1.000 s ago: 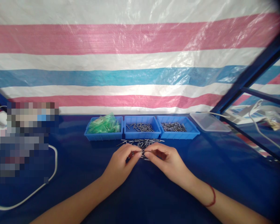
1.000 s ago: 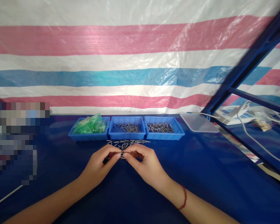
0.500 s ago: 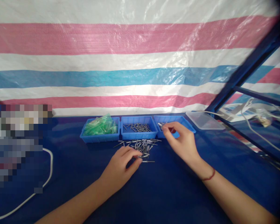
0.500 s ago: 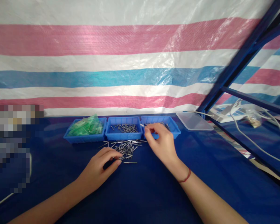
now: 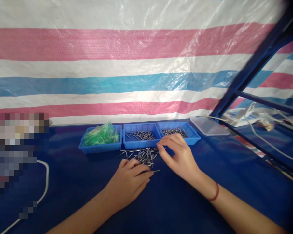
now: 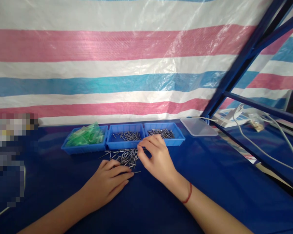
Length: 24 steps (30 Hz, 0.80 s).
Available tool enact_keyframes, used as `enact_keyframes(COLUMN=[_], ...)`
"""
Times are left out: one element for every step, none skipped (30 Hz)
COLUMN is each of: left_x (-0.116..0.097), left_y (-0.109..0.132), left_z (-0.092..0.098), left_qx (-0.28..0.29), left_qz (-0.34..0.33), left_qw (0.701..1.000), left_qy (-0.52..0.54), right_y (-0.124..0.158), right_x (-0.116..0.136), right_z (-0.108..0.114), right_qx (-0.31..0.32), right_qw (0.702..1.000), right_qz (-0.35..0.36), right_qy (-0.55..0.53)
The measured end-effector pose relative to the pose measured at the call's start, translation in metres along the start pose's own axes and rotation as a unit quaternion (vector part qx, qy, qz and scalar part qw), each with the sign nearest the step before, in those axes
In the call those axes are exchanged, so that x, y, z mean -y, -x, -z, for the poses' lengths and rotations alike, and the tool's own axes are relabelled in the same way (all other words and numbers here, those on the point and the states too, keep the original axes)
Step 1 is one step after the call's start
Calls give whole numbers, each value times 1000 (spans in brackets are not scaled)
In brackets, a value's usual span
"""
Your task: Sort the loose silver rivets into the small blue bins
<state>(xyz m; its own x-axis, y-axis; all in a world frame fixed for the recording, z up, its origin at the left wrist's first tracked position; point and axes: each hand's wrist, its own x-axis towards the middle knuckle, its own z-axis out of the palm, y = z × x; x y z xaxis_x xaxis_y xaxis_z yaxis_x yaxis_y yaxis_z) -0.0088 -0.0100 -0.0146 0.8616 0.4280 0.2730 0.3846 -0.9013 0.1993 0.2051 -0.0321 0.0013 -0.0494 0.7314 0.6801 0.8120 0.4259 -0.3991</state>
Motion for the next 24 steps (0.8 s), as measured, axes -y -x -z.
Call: enact_keyframes(left_x=[-1, -1, -2, -2, -3, -3, -3, -3, -2, -1, 0, 0, 1, 1, 1, 0, -1, -2, -4, -5, -6, -6, -6, -6], left_y=[0, 0, -1, -1, -1, -1, -1, -1, -1, -1, -1, -1, -1, -1, 0, 0, 0, 1, 1, 1, 2, 2, 2, 2], left_z=[-1, -1, -2, -3, -4, -5, -6, -7, -8, -9, -9, -10, -11, -11, -12, -12, -12, -12, -13, -13, -13, -13, -13, -13], left_qx=[3, 6, 9, 12, 15, 14, 10, 1, -16, -39, -66, -95, -122, -147, -165, -177, -184, -188, -190, -191, -191, -190, -189, -186], left_qz=[0, 2, 5, 8, 12, 19, 30, 44, 62, 83, 107, 132, 155, 176, 191, 202, 207, 208, 209, 208, 207, 206, 206, 207], left_qw=[1000, 1000, 1000, 1000, 1000, 1000, 999, 999, 998, 995, 990, 983, 973, 962, 952, 944, 939, 936, 935, 935, 935, 935, 934, 934], left_qy=[-4, -7, -10, -12, -13, -13, -10, -3, 10, 32, 60, 91, 123, 151, 175, 192, 204, 212, 216, 217, 218, 218, 220, 223], right_y=[1, 3, 4, 5, 5, 6, 7, 8, 9, 10, 11, 12, 13, 14, 15, 17, 18, 19, 20, 21, 22, 23, 24, 24], right_x=[3, 5, 6, 7, 8, 8, 8, 9, 9, 9, 10, 11, 12, 14, 17, 19, 22, 25, 27, 28, 29, 30, 30, 30], right_z=[-1, -3, -5, -6, -8, -10, -11, -12, -13, -13, -14, -15, -16, -17, -19, -20, -22, -24, -26, -27, -27, -28, -28, -28], right_qx=[8, 18, 27, 37, 48, 57, 63, 66, 66, 64, 60, 59, 59, 63, 70, 80, 89, 97, 102, 106, 107, 108, 109, 109], right_qw=[1000, 999, 998, 997, 996, 995, 993, 992, 991, 990, 989, 987, 985, 982, 978, 973, 968, 962, 958, 954, 951, 949, 947, 945], right_qz=[1, 2, 3, 2, 1, -2, -7, -15, -25, -36, -50, -66, -81, -95, -109, -122, -134, -144, -153, -160, -164, -168, -171, -175], right_qy=[-16, -32, -48, -62, -75, -87, -96, -104, -111, -118, -125, -133, -143, -153, -166, -180, -195, -209, -221, -231, -238, -244, -249, -253])
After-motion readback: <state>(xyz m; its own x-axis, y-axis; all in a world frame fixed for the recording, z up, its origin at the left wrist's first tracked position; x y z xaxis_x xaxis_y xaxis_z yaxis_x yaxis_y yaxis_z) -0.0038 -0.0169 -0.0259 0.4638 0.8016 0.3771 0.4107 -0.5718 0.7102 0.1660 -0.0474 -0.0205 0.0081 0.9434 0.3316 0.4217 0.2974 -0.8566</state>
